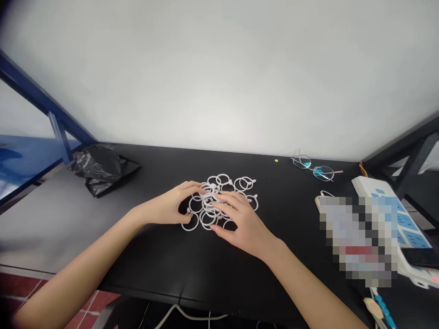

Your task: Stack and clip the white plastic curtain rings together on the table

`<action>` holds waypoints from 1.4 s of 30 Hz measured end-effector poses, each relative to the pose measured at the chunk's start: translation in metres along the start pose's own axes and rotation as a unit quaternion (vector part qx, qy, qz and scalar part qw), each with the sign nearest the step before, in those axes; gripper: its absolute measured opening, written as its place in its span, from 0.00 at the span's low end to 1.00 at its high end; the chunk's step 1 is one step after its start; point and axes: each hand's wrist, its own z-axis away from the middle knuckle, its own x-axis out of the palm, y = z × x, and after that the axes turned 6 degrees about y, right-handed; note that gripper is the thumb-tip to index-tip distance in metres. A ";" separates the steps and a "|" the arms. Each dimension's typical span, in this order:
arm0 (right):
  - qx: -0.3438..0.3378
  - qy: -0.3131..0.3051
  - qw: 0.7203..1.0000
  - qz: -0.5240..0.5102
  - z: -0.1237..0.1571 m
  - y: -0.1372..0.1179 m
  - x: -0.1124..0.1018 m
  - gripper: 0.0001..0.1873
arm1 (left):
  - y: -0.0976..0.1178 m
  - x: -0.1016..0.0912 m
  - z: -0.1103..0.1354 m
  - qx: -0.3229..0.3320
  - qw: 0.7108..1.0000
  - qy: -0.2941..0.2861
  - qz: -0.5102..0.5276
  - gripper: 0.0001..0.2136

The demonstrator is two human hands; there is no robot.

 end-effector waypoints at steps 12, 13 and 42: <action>0.031 -0.012 0.999 0.035 -0.005 -0.004 0.008 0.14 | 0.008 0.002 -0.002 0.029 0.995 0.043 -0.086 0.11; 0.028 -0.009 0.999 0.034 -0.005 -0.004 0.009 0.13 | 0.007 0.002 -0.003 0.027 0.994 0.040 -0.093 0.09; 0.291 0.019 0.951 -0.104 -0.041 -0.003 -0.018 0.18 | 0.015 -0.001 -0.006 -0.179 0.922 0.109 0.326 0.14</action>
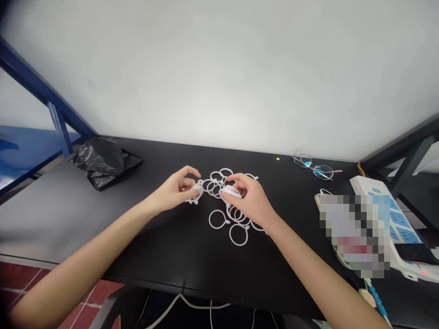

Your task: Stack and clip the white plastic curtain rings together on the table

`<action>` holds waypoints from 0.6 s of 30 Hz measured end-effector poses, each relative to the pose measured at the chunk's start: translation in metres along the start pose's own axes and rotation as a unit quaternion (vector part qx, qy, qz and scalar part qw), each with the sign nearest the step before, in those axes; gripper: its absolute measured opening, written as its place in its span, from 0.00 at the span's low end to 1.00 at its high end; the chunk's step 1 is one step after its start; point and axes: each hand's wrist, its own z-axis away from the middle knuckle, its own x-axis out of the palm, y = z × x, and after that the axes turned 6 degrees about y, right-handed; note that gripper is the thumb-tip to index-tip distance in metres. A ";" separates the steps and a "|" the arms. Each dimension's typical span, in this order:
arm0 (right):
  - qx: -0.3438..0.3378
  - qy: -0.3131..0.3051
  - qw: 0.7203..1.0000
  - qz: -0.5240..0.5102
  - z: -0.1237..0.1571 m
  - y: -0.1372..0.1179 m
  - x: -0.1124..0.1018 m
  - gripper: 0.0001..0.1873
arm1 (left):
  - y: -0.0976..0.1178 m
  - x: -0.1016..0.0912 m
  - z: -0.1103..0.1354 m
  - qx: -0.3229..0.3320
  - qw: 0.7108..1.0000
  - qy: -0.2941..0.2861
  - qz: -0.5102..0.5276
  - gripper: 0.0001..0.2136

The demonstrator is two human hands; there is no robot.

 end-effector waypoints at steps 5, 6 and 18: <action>0.089 -0.028 0.985 -0.143 0.000 0.008 -0.002 0.26 | 0.009 0.002 0.002 -0.138 0.950 -0.049 0.274 0.22; 0.109 -0.040 0.976 -0.182 0.000 0.011 -0.003 0.27 | 0.009 0.004 0.003 -0.145 0.934 -0.061 0.320 0.22; -0.018 0.105 0.977 -0.185 0.017 0.006 0.008 0.15 | 0.005 0.028 0.013 -0.108 0.872 -0.146 0.455 0.20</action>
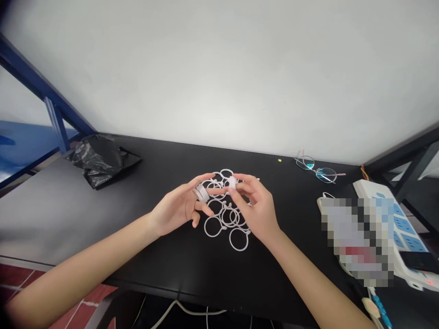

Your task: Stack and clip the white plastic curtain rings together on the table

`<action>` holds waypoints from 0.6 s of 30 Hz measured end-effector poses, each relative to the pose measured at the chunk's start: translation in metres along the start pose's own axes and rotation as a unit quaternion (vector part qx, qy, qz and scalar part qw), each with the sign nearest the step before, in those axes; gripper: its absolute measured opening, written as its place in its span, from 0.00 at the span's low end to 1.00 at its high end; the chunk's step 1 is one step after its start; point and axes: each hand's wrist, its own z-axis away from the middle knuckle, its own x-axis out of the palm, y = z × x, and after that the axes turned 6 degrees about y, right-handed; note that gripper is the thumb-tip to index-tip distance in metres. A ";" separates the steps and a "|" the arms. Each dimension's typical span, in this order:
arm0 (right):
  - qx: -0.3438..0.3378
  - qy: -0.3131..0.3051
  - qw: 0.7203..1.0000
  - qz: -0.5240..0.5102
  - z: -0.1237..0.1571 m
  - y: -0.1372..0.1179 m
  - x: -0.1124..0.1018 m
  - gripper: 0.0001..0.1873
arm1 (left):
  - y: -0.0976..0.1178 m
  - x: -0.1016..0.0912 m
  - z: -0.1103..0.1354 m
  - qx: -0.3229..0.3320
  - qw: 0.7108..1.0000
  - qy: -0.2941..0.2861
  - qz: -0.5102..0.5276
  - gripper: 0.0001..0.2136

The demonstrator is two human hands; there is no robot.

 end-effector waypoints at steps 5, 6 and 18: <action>-0.139 0.037 0.988 0.058 0.009 -0.002 0.003 0.15 | -0.003 0.004 0.002 0.021 0.999 0.013 -0.031 0.20; -0.151 0.033 0.986 0.063 0.009 -0.003 0.003 0.16 | -0.004 0.004 0.002 0.021 0.999 0.012 -0.032 0.20; -0.084 0.013 0.995 0.049 0.001 -0.006 -0.004 0.06 | -0.006 0.002 0.002 0.035 0.998 -0.023 -0.055 0.21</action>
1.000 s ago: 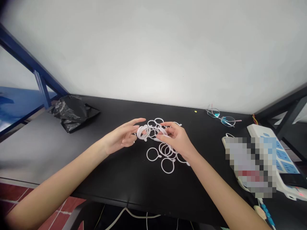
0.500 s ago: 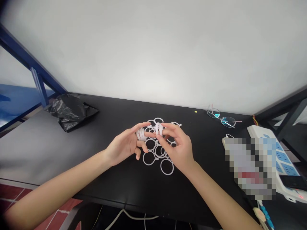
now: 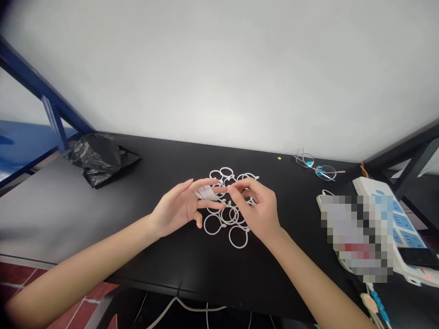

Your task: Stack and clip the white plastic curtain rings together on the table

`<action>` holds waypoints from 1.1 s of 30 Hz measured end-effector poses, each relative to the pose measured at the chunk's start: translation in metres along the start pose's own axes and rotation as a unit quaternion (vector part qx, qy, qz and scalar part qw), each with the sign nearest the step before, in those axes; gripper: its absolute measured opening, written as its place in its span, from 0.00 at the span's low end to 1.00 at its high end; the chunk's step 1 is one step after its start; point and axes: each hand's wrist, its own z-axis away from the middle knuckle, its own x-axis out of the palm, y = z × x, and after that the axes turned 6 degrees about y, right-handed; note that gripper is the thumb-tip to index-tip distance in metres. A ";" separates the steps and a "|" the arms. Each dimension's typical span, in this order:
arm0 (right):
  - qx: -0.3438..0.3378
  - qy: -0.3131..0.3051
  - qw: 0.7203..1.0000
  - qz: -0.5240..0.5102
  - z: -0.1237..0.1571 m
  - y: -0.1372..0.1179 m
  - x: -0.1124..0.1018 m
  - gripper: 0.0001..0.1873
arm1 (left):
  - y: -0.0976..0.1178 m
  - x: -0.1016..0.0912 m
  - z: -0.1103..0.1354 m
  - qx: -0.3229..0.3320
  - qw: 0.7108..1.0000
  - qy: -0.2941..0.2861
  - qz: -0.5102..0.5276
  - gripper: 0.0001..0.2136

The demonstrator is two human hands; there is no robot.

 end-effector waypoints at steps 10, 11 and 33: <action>0.244 -0.332 0.884 -0.222 0.007 -0.016 0.008 0.26 | -0.012 0.012 0.013 0.274 0.829 -0.139 -0.468 0.17; 0.246 -0.314 0.890 -0.222 0.011 -0.018 0.011 0.24 | -0.013 0.014 0.014 0.258 0.823 -0.151 -0.483 0.17; 0.262 -0.335 0.828 -0.367 0.008 -0.016 0.004 0.22 | -0.002 0.004 0.006 -0.018 0.987 -0.146 -0.068 0.30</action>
